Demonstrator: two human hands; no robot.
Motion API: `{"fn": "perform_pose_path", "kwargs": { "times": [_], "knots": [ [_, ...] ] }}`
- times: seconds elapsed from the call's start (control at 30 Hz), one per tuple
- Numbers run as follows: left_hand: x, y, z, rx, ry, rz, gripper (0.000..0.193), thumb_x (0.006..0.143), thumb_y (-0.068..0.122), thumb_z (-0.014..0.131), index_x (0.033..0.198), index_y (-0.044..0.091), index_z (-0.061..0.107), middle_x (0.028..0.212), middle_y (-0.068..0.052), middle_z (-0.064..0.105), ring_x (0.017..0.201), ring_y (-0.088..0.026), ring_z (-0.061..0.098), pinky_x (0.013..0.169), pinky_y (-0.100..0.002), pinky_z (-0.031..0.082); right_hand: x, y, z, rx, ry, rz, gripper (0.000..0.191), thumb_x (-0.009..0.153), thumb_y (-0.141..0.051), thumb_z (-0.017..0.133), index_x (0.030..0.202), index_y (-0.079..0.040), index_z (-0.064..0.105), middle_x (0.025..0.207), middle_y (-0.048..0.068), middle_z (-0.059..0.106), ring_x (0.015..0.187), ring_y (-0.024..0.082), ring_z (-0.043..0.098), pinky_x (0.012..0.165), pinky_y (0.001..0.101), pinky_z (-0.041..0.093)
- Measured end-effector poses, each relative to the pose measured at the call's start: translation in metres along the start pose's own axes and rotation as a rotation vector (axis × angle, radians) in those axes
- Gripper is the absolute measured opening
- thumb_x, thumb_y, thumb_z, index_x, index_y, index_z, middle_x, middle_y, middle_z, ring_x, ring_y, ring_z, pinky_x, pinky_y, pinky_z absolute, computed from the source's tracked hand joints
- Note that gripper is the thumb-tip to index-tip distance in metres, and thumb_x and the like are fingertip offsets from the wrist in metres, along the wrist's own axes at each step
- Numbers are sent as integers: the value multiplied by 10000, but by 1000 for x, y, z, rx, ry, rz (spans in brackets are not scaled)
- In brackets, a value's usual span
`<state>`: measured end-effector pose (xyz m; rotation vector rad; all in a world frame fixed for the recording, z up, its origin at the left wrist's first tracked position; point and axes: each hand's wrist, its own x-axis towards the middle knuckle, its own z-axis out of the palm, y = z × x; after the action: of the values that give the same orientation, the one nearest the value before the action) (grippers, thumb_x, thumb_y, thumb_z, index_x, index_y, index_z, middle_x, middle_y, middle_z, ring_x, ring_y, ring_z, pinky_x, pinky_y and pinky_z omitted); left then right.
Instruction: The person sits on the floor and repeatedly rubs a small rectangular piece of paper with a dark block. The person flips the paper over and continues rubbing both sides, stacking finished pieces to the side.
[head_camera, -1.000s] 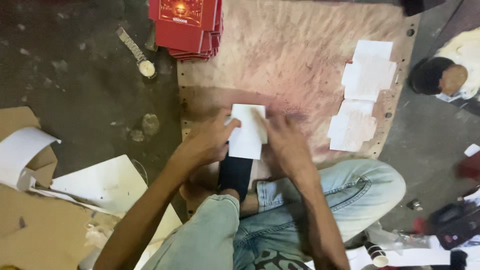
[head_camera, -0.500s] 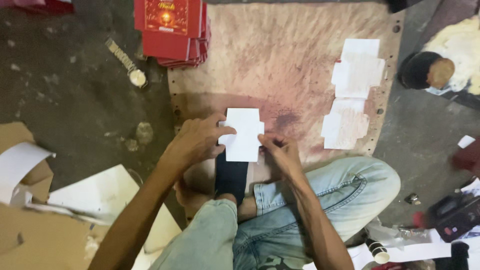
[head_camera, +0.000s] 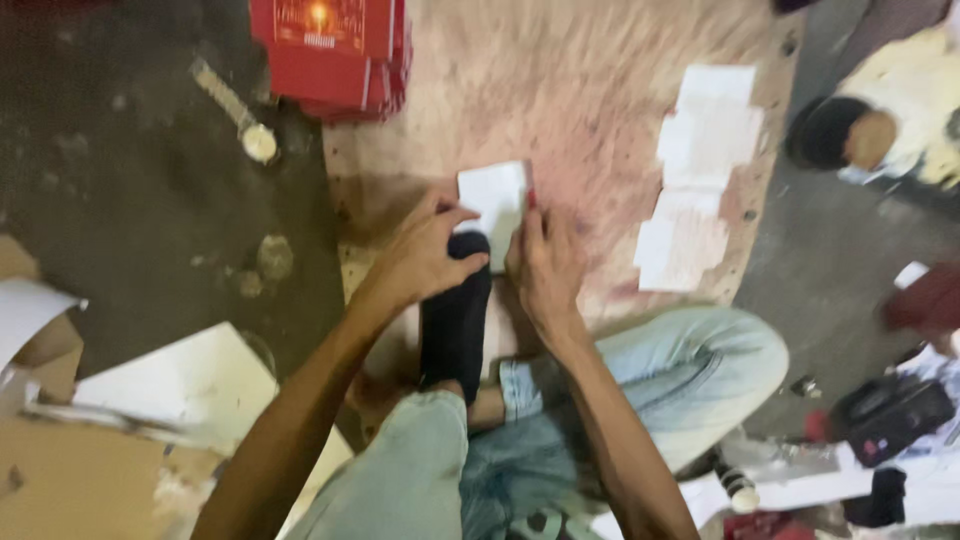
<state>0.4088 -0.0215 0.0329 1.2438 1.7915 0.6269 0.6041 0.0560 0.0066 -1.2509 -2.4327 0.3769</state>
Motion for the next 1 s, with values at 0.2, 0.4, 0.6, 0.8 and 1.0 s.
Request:
{"fn": "perform_pose_path", "kwargs": {
  "times": [0.2, 0.4, 0.6, 0.8, 1.0],
  "knots": [
    [6, -5, 39, -714, 211, -157, 397, 839, 246, 849, 1105, -10, 702, 1006, -93, 756, 885, -155, 731, 793, -321, 605, 0, -13, 9, 857, -285, 513, 198, 899, -84, 804, 1075, -8, 753, 857, 48, 730, 738, 101, 663, 669, 251, 545],
    [-1, -54, 34, -816, 214, -260, 379, 882, 220, 819, 1140, -46, 736, 984, -68, 782, 889, -120, 749, 793, -271, 640, 5, -13, 24, 962, -330, 276, 408, 785, -76, 900, 1164, -25, 755, 880, -15, 665, 753, 52, 596, 663, 206, 515],
    [32, -18, 48, -854, 95, -252, 376, 886, 143, 787, 1205, -26, 683, 1033, -124, 761, 936, -194, 764, 808, -344, 660, 10, 24, 19, 1009, -432, 419, 482, 808, -56, 893, 1269, -49, 752, 904, -44, 605, 724, 27, 530, 624, 185, 455],
    [11, -3, 22, 490, 347, 734, 449, 895, 125, 734, 1327, 42, 644, 1442, -147, 591, 1348, -292, 586, 1126, -435, 501, 9, 43, 18, 1078, -438, 456, 457, 853, -4, 812, 1299, -72, 735, 920, -51, 579, 667, 10, 475, 547, 163, 387],
    [40, -23, 5, 389, -158, 910, 752, 956, 362, 664, 1545, -33, 413, 1606, -184, 418, 1526, -271, 338, 1253, -441, 262, 13, 44, 3, 929, -387, 453, 450, 881, -18, 789, 1321, -66, 711, 930, -51, 661, 721, 15, 531, 613, 178, 477]
  ]
}}
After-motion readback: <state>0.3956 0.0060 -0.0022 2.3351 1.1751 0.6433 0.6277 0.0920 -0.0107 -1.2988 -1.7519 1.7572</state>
